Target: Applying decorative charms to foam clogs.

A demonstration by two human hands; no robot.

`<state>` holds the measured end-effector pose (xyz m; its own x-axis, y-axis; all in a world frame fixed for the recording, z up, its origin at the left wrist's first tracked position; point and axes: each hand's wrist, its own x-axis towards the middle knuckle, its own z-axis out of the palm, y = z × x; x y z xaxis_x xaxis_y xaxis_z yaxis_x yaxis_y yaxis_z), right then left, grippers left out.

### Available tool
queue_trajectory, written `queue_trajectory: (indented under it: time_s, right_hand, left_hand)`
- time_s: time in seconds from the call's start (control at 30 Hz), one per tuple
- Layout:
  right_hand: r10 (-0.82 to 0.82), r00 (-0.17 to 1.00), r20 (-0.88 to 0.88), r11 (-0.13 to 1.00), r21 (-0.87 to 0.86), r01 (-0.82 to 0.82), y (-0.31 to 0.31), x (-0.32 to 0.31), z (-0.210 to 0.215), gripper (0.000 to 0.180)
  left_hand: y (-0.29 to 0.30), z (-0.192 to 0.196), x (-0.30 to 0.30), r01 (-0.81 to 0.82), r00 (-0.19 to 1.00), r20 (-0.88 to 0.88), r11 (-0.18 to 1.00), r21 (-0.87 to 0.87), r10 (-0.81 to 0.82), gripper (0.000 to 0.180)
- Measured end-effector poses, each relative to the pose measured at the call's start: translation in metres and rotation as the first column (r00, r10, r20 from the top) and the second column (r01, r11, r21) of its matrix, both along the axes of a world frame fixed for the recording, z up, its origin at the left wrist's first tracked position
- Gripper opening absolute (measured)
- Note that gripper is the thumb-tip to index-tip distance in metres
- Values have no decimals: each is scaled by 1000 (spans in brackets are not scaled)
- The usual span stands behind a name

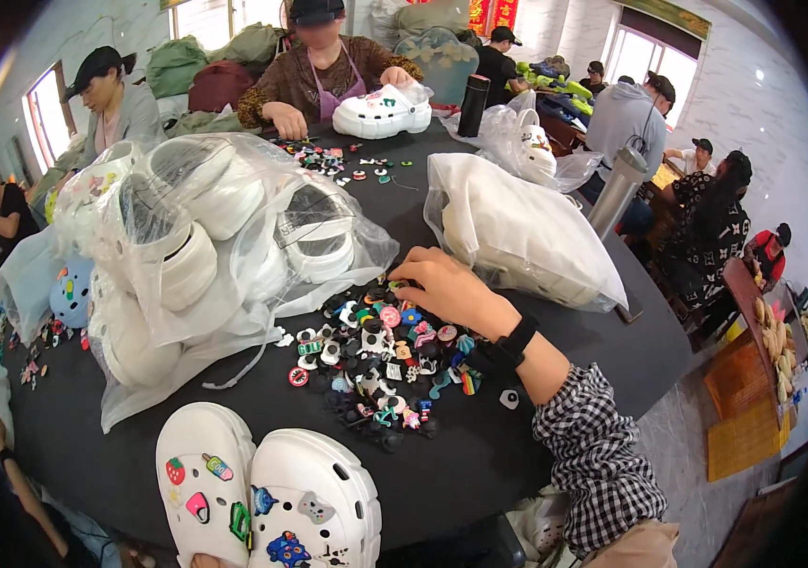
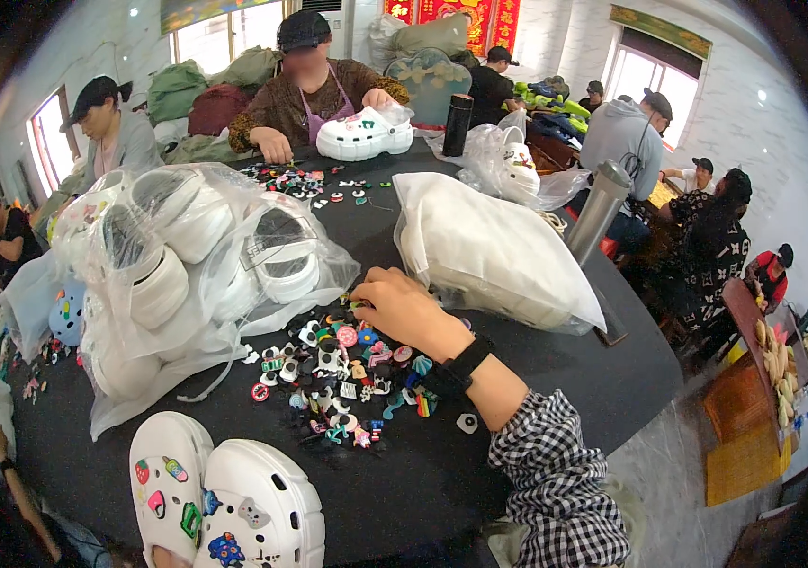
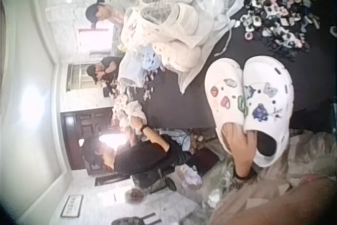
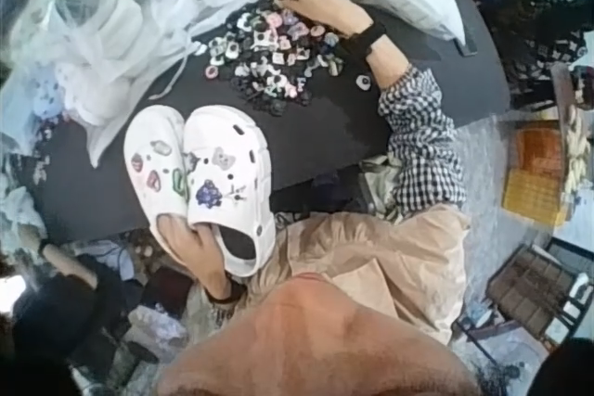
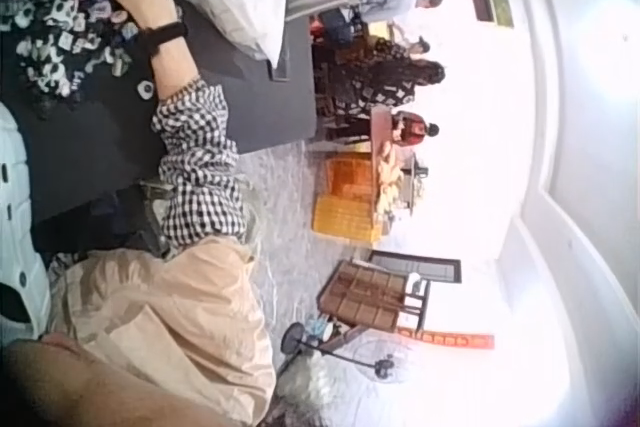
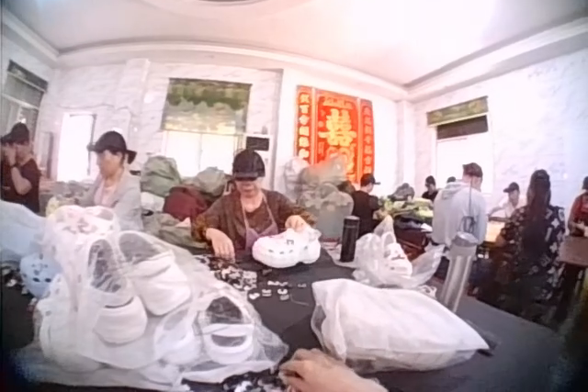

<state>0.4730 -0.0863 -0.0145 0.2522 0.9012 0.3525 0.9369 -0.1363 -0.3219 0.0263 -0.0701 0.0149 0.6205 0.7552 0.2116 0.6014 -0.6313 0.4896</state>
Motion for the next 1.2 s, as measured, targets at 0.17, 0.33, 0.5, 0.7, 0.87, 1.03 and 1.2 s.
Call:
queue_trajectory:
  time_s: [0.17, 0.33, 0.5, 0.7, 0.87, 1.03, 1.2]
  right_hand:
    - [26, 993, -116, 999, 50, -21, -7, 6, 0, 15]
    - [21, 915, -403, 997, -56, -48, -10, 5, 16, 11]
    - [162, 758, -632, 985, 63, -158, -20, 11, 23, 11]
    - [222, 560, -798, 974, 150, -172, -24, 14, 32, 8]
    - [125, 649, -750, 992, 72, -108, -25, 6, 39, 13]
    - [85, 853, -515, 996, 11, -93, -23, -6, 48, 15]
    - [221, 948, -228, 975, 18, -223, -20, -2, 20, 20]
  left_hand:
    - [-4, 1, 3, -6, 1000, 8, 1000, -11, 6, 34]
    - [-7, -2, 1, -74, 997, -34, 997, -29, 73, 37]
    - [-15, -15, -6, -302, 946, -158, 947, -109, 284, 45]
    - [-16, 11, 19, -245, 968, -91, 960, -133, 234, 43]
    - [-7, -2, 36, -27, 978, -197, 985, 173, 62, 45]
    - [-8, 14, 42, -9, 983, -181, 995, 103, 28, 50]
    - [-13, 44, 40, 25, 993, -115, 997, -71, -33, 52]
